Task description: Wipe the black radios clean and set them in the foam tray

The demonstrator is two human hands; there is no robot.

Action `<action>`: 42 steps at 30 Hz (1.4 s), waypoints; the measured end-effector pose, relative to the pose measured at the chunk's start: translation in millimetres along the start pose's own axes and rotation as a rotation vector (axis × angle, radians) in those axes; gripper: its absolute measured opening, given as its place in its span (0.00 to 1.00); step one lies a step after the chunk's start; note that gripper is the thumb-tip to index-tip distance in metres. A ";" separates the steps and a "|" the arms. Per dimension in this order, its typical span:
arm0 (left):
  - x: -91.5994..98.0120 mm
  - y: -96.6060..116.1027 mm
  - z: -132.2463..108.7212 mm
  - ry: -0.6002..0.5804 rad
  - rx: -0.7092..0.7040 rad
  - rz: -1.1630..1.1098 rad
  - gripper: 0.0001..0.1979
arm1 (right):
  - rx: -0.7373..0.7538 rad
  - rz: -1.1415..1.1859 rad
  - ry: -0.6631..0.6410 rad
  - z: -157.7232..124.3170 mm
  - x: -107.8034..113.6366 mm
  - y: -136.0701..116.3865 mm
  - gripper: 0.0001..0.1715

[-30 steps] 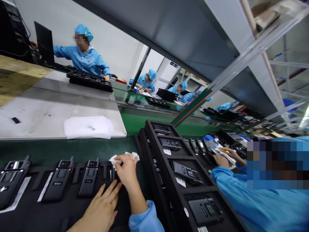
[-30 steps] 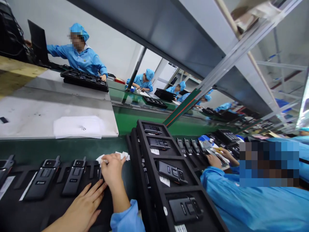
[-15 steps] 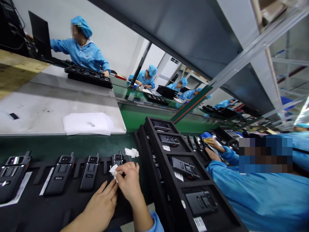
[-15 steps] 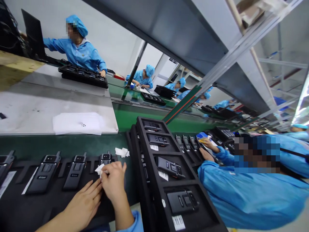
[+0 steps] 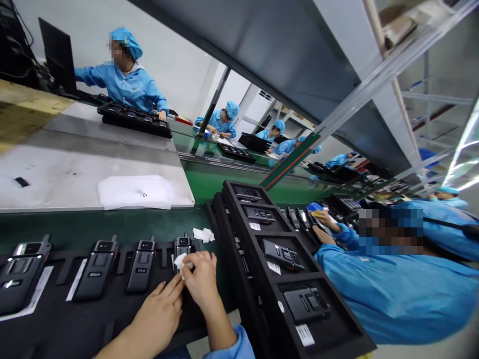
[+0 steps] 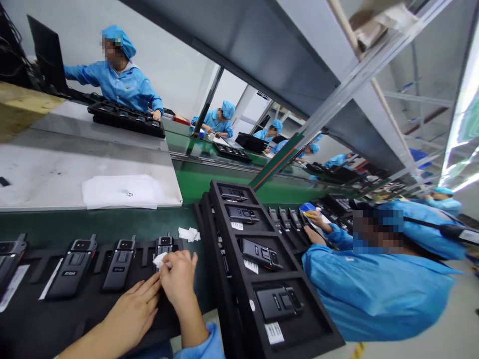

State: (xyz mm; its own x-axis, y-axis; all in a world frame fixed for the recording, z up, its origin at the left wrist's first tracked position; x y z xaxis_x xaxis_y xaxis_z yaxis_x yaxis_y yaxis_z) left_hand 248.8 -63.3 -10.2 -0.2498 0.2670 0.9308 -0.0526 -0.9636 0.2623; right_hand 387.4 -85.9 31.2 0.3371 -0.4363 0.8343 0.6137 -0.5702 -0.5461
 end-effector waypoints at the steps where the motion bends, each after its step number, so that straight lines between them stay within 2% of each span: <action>1: 1.0 0.0 -0.7 0.003 -0.012 -0.001 0.23 | -0.040 -0.007 0.032 1.4 3.1 6.6 0.08; 3: 3.2 -1.0 -3.0 0.041 -0.038 -0.019 0.24 | -0.131 0.082 0.102 4.3 13.3 24.7 0.07; 6: 8.8 -8.9 -7.1 0.211 -0.013 -0.166 0.21 | -0.217 0.530 0.064 2.5 23.2 43.9 0.02; 8: 12.9 -21.1 -9.8 0.359 0.096 -0.379 0.16 | -0.250 0.829 -0.058 -4.7 20.0 41.7 0.08; 11: 14.2 -43.7 -13.2 0.531 0.359 -0.864 0.13 | -0.322 1.220 -0.367 -20.4 0.6 20.7 0.14; 13: 15.8 -52.5 -13.6 0.571 0.451 -1.092 0.17 | -0.355 1.457 -0.555 -30.0 -13.8 4.4 0.16; 15: 20.7 -56.1 -13.6 0.581 0.461 -1.200 0.20 | -0.355 1.556 -0.636 -35.8 -24.3 -6.5 0.17; 17: 26.9 -56.9 -14.7 0.603 0.457 -1.245 0.21 | -0.344 1.559 -0.630 -38.0 -30.5 -11.4 0.16; 19: 32.5 -56.6 -16.8 0.649 0.466 -1.261 0.20 | -0.301 1.444 -0.532 -38.0 -30.4 -13.0 0.13; 23: 38.5 -54.7 -18.4 0.675 0.464 -1.289 0.22 | -0.044 0.956 -0.216 -42.2 -14.0 -22.8 0.07; 25: 39.5 -54.9 -17.8 0.658 0.461 -1.328 0.22 | 0.100 0.762 -0.105 -48.8 -5.5 -32.2 0.06; 27: 41.2 -56.4 -17.4 0.651 0.466 -1.362 0.21 | 0.183 0.676 -0.049 -55.6 -0.3 -40.0 0.07; 29: 44.1 -57.8 -17.3 0.644 0.466 -1.395 0.21 | 0.201 0.661 -0.038 -60.8 1.8 -44.8 0.06; 30: 45.9 -58.0 -17.4 0.638 0.462 -1.412 0.21 | 0.196 0.662 -0.037 -62.8 2.0 -46.2 0.06; 33: 50.9 -56.3 -17.8 0.618 0.440 -1.456 0.19 | 0.142 0.642 -0.004 -67.3 1.0 -46.0 0.14; 36: 51.7 -52.8 -18.1 0.580 0.433 -1.512 0.16 | 0.047 0.671 -0.003 -69.5 -2.6 -40.6 0.07; 38: 49.6 -50.9 -17.9 0.545 0.447 -1.565 0.14 | -0.054 0.805 -0.043 -69.8 -5.9 -34.1 0.10; 42: 46.0 -48.5 -17.8 0.489 0.480 -1.664 0.13 | -0.344 1.247 -0.138 -70.3 -12.6 -18.9 0.14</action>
State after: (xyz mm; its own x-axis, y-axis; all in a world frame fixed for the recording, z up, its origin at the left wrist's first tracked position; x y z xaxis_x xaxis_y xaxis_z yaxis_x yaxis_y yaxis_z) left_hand 222.6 -4.6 15.3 -0.4712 0.7352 -0.4873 -0.2870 0.3946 0.8729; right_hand 321.3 -118.5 25.6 0.6270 -0.7356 -0.2564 -0.3707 0.0078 -0.9287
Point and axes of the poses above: each hand's wrist, its own z-axis towards the middle knuckle, its own x-axis out of the back of the hand, y = z × x, the point moved 4 cm from there along z, towards the middle knuckle, and after that the axes turned 13 degrees about -x, right-handed, at the moved point
